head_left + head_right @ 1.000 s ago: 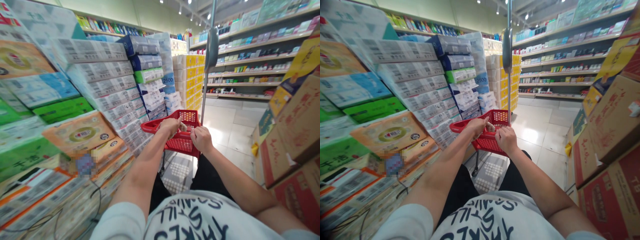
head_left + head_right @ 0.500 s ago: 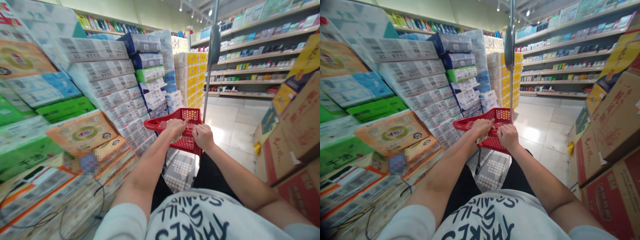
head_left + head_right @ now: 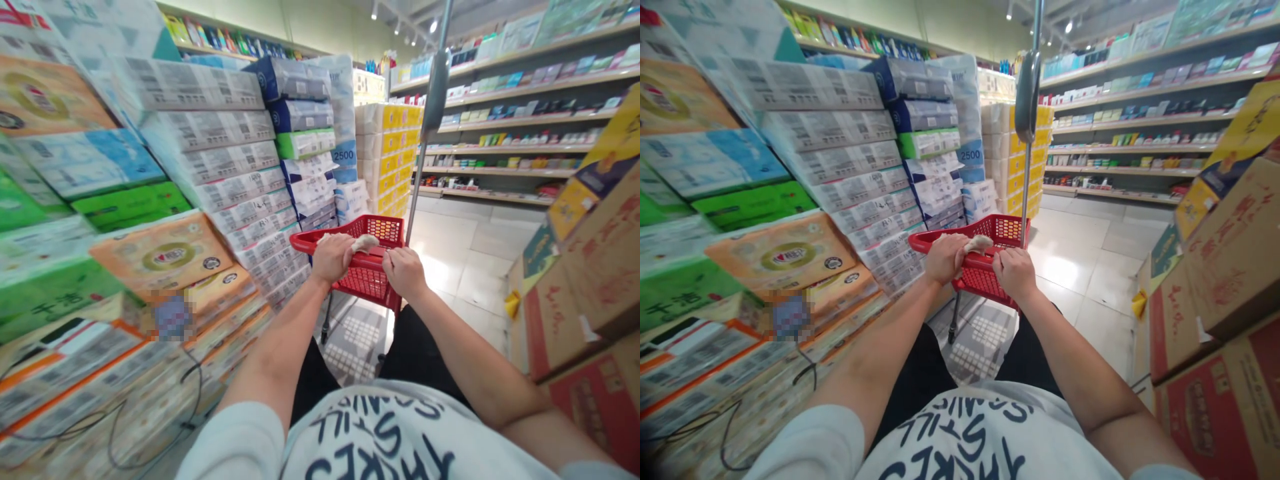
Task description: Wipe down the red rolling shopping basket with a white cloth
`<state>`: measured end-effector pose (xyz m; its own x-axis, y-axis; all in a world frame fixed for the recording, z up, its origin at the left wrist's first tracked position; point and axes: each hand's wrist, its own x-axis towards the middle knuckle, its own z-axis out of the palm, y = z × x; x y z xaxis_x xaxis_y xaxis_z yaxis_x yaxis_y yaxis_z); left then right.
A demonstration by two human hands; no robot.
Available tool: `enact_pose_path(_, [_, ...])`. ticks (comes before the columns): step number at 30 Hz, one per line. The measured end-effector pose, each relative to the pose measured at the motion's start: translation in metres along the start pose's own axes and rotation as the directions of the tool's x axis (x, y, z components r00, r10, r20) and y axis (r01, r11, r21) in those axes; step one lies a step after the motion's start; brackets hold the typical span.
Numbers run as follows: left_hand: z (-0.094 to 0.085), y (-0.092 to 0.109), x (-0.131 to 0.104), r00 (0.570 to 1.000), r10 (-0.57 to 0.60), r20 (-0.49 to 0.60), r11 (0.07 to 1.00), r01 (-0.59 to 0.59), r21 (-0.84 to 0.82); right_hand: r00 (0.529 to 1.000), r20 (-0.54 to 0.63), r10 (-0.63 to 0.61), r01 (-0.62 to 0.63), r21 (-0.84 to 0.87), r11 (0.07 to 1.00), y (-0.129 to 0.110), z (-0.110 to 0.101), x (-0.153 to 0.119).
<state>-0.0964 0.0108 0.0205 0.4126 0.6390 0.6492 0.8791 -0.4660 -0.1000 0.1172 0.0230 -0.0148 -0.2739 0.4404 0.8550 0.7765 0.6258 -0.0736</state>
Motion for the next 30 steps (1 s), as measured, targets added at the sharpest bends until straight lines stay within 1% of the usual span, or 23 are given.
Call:
enact_pose_path(1, [0.003, -0.006, -0.007, 0.998, -0.010, -0.056, 1.000, 0.010, 0.014, 1.000, -0.006, 0.005, -0.005, -0.006, 1.000, -0.001, 0.001, 0.000])
enact_pose_path(3, [0.009, -0.012, -0.017, 0.992, -0.051, -0.113, 0.998, 0.055, 0.035, 1.000, -0.019, 0.018, -0.018, -0.017, 1.000, -0.002, 0.002, 0.001])
enact_pose_path(4, [0.010, -0.013, -0.018, 0.990, -0.082, -0.116, 0.995, 0.087, 0.042, 0.999, -0.024, 0.025, -0.025, -0.017, 1.000, -0.002, 0.002, 0.002])
enact_pose_path(6, [0.009, -0.012, -0.013, 0.987, -0.140, -0.077, 0.988, 0.145, 0.059, 0.999, -0.029, 0.030, -0.030, 0.000, 1.000, 0.000, 0.001, 0.004])
enact_pose_path(8, [0.004, -0.011, -0.002, 0.983, -0.183, 0.014, 0.979, 0.181, 0.092, 1.000, -0.025, 0.013, -0.013, 0.030, 0.999, 0.002, 0.000, 0.007])
enact_pose_path(10, [-0.001, -0.014, 0.012, 0.964, -0.214, 0.160, 0.970, 0.190, 0.152, 1.000, -0.023, -0.014, 0.016, 0.052, 0.999, 0.004, -0.002, 0.008])
enact_pose_path(13, [-0.005, -0.026, 0.031, 0.893, -0.257, 0.368, 0.953, 0.172, 0.250, 0.999, -0.043, -0.025, 0.027, 0.056, 0.998, 0.005, -0.004, 0.006])
enact_pose_path(14, [-0.005, -0.031, 0.037, 0.870, -0.264, 0.416, 0.951, 0.162, 0.265, 0.999, -0.050, -0.020, 0.023, 0.058, 0.998, 0.004, -0.005, 0.004])
enact_pose_path(16, [-0.003, -0.038, 0.044, 0.838, -0.254, 0.482, 0.955, 0.138, 0.264, 0.998, -0.059, -0.011, 0.015, 0.067, 0.998, 0.002, -0.006, 0.000])
enact_pose_path(18, [-0.001, -0.042, 0.046, 0.827, -0.209, 0.522, 0.966, 0.092, 0.241, 0.998, -0.061, -0.006, 0.011, 0.076, 0.997, 0.000, -0.007, -0.003])
enact_pose_path(19, [0.000, -0.042, 0.044, 0.834, -0.192, 0.518, 0.969, 0.077, 0.235, 0.998, -0.061, -0.004, 0.009, 0.079, 0.997, -0.001, -0.007, -0.004])
enact_pose_path(20, [0.000, -0.040, 0.039, 0.853, -0.184, 0.489, 0.970, 0.075, 0.233, 0.998, -0.060, -0.003, 0.008, 0.082, 0.997, -0.001, -0.008, -0.004])
enact_pose_path(21, [0.001, -0.037, 0.033, 0.882, -0.186, 0.432, 0.969, 0.091, 0.232, 0.998, -0.060, -0.001, 0.006, 0.084, 0.996, -0.002, -0.008, -0.004])
enact_pose_path(23, [0.001, -0.031, 0.016, 0.948, -0.191, 0.255, 0.968, 0.139, 0.209, 0.998, -0.063, 0.003, 0.002, 0.081, 0.997, -0.002, -0.008, -0.004])
enact_pose_path(24, [0.002, -0.027, 0.008, 0.970, -0.183, 0.159, 0.971, 0.153, 0.183, 0.998, -0.064, 0.007, -0.002, 0.077, 0.997, -0.002, -0.008, -0.003])
enact_pose_path(25, [0.003, -0.025, 0.000, 0.983, -0.170, 0.077, 0.976, 0.156, 0.154, 0.998, -0.062, 0.009, -0.004, 0.074, 0.997, -0.002, -0.008, -0.002])
enact_pose_path(26, [0.004, -0.024, -0.005, 0.986, -0.168, 0.022, 0.978, 0.164, 0.129, 0.998, -0.057, 0.009, -0.005, 0.071, 0.997, -0.002, -0.008, -0.002])
enact_pose_path(27, [0.005, -0.024, -0.008, 0.983, -0.182, -0.008, 0.977, 0.182, 0.109, 0.999, -0.050, 0.009, -0.006, 0.070, 0.998, -0.001, -0.007, -0.001])
enact_pose_path(28, [0.005, -0.026, -0.007, 0.977, -0.211, -0.005, 0.973, 0.211, 0.096, 0.999, -0.042, 0.008, -0.005, 0.070, 0.998, -0.001, -0.006, 0.000])
enact_pose_path(29, [0.005, -0.029, -0.004, 0.968, -0.247, 0.030, 0.966, 0.244, 0.091, 0.999, -0.035, 0.008, -0.005, 0.070, 0.998, 0.000, -0.006, 0.000])
enact_pose_path(30, [0.004, -0.033, 0.002, 0.955, -0.284, 0.088, 0.957, 0.276, 0.090, 1.000, -0.028, 0.007, -0.005, 0.071, 0.997, 0.000, -0.005, 0.001])
